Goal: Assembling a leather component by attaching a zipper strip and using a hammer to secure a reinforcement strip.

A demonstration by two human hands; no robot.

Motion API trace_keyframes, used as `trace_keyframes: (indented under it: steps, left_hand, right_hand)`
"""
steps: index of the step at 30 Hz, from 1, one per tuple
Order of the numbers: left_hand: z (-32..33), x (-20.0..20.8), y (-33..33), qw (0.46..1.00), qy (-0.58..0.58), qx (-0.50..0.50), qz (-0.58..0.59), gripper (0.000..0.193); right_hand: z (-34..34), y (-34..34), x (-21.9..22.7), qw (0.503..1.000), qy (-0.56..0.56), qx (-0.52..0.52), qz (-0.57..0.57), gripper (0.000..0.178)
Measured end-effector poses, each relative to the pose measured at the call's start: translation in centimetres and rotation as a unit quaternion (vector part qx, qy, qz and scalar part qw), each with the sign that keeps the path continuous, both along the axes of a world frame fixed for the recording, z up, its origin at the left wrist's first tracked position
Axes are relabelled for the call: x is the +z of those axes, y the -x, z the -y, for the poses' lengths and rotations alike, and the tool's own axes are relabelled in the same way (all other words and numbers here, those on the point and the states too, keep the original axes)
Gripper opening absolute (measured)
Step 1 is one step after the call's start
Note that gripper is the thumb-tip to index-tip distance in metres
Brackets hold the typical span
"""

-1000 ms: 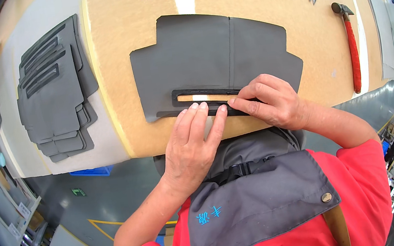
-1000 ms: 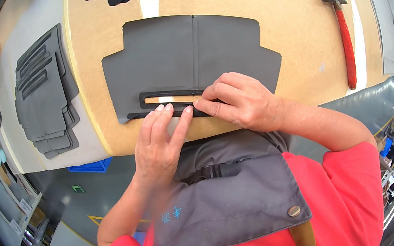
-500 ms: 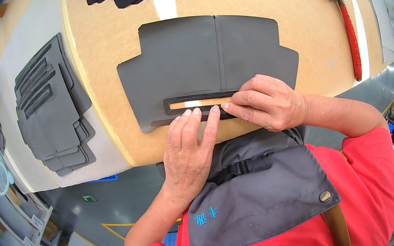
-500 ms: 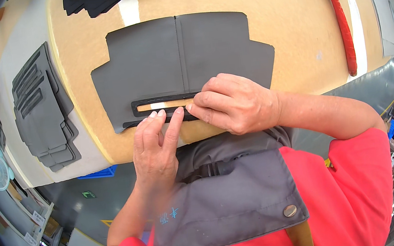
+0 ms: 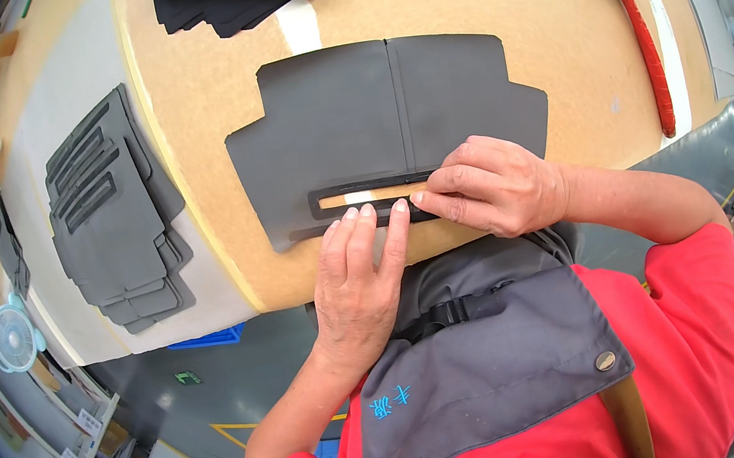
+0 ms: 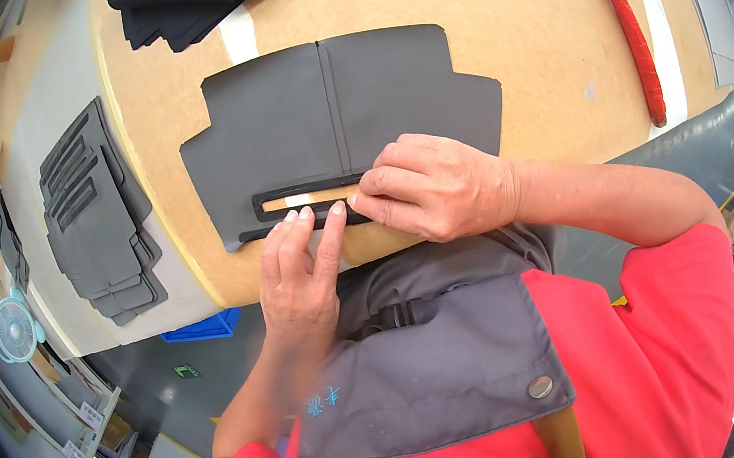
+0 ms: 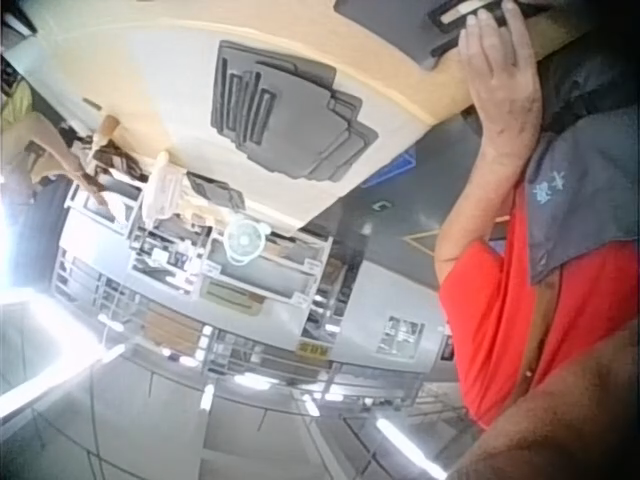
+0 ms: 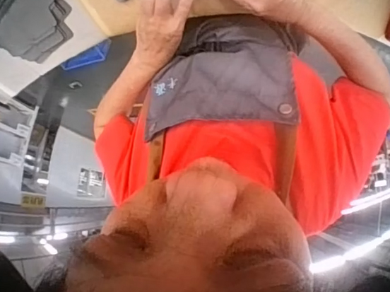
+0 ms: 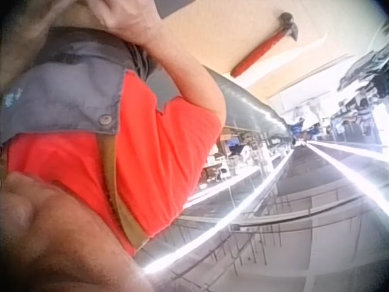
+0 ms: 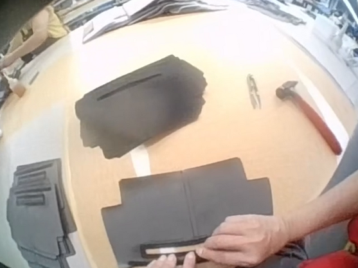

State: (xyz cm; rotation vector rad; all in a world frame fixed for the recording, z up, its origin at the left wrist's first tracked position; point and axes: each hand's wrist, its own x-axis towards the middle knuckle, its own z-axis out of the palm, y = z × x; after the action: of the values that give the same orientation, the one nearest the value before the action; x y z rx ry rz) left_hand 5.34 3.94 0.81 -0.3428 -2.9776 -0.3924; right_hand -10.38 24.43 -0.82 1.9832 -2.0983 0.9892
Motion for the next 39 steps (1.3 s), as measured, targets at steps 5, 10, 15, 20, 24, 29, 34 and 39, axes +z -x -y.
trace_keyframes:
  steps: [5,10,15,20,24,29,34,39]
  left_hand:
    - [-0.3,0.0,0.1,1.0,-0.002,0.012,-0.007,0.057]
    - [-0.1,0.1,0.2,0.999,-0.028,0.029,-0.002,0.061]
    - [-0.5,0.4,0.2,1.0,-0.007,0.024,0.012,0.06]
    - [-0.5,0.3,0.0,1.0,-0.009,0.021,0.014,0.06]
    - [-0.7,0.4,0.0,1.0,-0.019,0.016,0.014,0.067]
    - [-0.9,0.7,-0.2,0.999,-0.001,0.018,0.038,0.074]
    - [-0.8,0.6,-0.3,0.999,0.02,0.018,0.037,0.077]
    - [-1.2,0.9,-0.3,0.998,0.002,0.029,0.06,0.069]
  right_hand:
    - [0.0,-0.1,-0.2,1.0,0.008,-0.002,-0.011,0.036]
    - [0.3,-0.1,-0.2,0.999,0.009,0.003,-0.043,0.034]
    - [-0.2,-0.1,0.2,1.0,-0.01,-0.012,0.003,0.033]
    - [-0.8,-0.4,0.2,0.999,-0.015,-0.033,0.031,0.03]
    - [-0.9,-0.9,0.2,0.999,-0.01,-0.033,-0.007,0.033]
    - [-1.3,-0.4,0.6,0.999,-0.031,-0.028,0.017,0.037]
    - [-2.1,-0.4,0.3,0.998,-0.025,-0.04,0.035,0.036]
    - [-2.2,-0.7,-0.2,0.999,-0.01,-0.037,-0.014,0.036]
